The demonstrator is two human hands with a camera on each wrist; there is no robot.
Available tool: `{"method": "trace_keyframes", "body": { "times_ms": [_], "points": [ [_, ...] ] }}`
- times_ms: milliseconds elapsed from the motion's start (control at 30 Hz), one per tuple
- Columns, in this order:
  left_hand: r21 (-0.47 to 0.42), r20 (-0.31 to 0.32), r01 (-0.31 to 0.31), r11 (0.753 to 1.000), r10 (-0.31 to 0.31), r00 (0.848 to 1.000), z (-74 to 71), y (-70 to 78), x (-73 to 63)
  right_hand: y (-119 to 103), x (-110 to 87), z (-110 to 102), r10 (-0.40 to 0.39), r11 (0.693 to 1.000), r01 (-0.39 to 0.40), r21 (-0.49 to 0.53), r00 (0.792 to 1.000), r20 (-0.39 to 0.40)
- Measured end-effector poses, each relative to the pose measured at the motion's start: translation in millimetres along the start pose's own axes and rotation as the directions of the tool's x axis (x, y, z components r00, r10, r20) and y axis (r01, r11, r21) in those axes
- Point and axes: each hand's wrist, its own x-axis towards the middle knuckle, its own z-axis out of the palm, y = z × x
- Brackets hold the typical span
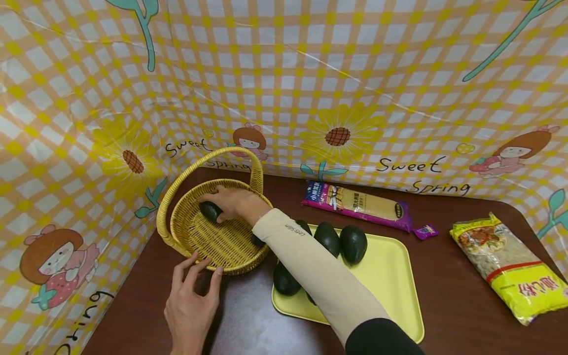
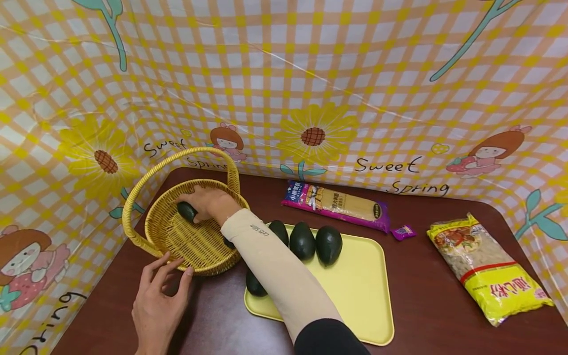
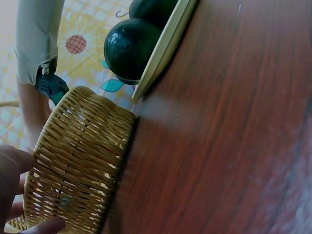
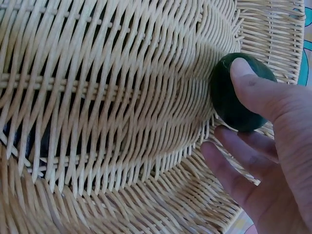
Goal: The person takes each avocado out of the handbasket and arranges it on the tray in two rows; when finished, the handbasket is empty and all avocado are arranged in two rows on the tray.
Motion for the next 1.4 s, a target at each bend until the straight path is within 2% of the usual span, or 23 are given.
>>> {"method": "trace_keyframes", "body": {
  "times_ms": [633, 1400],
  "points": [
    [-0.012, -0.004, 0.014, 1.000, -0.014, 1.000, -1.1, 2.0, -0.4, -6.6, 3.6, 1.2, 0.037, 0.996, -0.035, -0.078, 0.999, 0.021],
    [-0.007, -0.001, 0.018, 1.000, -0.018, 1.000, -0.6, 3.0, -1.1, -6.1, -5.5, 4.2, 0.007, 0.985, -0.015, -0.172, 0.999, -0.047]
  ]
}}
